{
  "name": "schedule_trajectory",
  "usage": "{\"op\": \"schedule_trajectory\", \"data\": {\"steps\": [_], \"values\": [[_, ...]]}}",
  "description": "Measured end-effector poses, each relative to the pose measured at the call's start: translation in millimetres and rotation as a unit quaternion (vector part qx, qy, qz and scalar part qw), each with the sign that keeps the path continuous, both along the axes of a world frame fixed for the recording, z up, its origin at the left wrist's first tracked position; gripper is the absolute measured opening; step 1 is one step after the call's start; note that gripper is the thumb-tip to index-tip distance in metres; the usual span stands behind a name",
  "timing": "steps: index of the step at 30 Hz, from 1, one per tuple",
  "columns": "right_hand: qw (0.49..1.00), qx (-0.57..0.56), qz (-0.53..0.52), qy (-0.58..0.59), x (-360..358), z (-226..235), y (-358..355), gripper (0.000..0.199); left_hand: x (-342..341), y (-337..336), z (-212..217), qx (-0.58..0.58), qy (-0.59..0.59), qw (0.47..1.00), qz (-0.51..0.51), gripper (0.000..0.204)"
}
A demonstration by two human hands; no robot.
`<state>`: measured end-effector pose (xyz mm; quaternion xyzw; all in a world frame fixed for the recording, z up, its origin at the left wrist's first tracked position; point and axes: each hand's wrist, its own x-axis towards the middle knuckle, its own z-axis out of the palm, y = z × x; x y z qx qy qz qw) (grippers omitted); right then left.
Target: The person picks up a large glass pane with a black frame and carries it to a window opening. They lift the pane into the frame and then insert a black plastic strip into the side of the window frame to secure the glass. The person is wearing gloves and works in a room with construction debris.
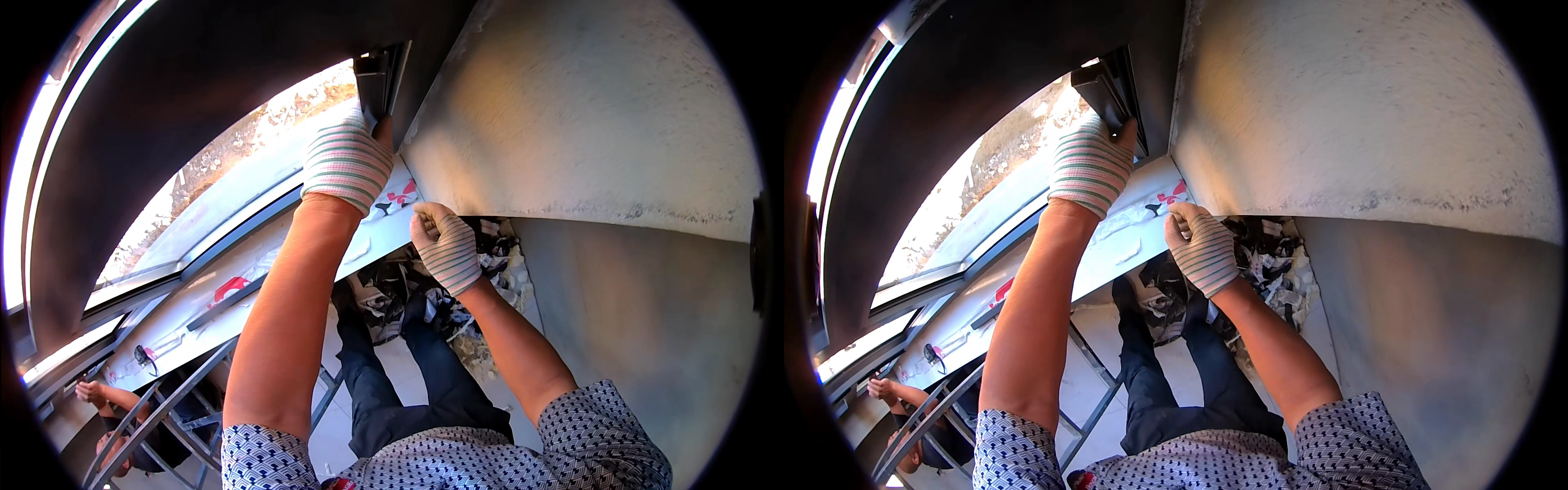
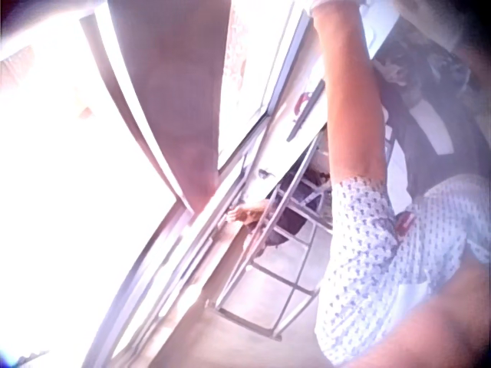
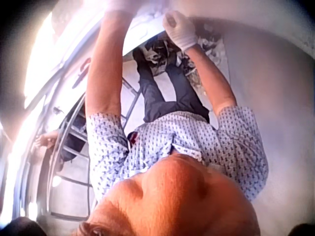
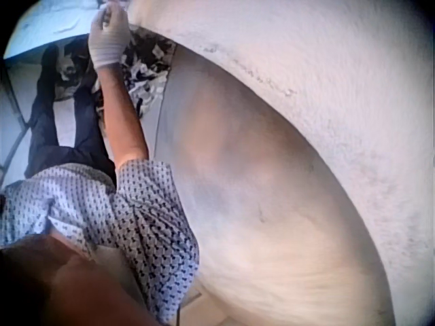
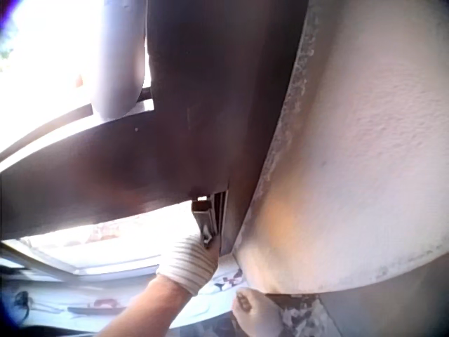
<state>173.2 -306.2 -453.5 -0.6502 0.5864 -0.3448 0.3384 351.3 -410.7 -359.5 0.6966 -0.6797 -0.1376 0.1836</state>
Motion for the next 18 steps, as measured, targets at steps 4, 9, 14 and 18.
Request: {"op": "schedule_trajectory", "data": {"steps": [4,9,14,18], "values": [[0.999,-0.035,-0.001,-0.029,5,3,-13,0.022,-8,-6,7,0.013,0.001,1.0,0.009,0.045],[0.997,-0.046,0.001,-0.058,13,4,-27,0.021,-6,-10,8,-0.007,-0.026,1.0,-0.01,0.046],[0.993,-0.077,-0.035,-0.083,21,16,-47,0.026,-6,-14,9,0.022,-0.032,0.999,-0.018,0.045],[0.973,-0.218,-0.048,-0.055,34,56,-75,0.029,-6,-16,25,0.091,-0.002,0.996,-0.022,0.031]]}}
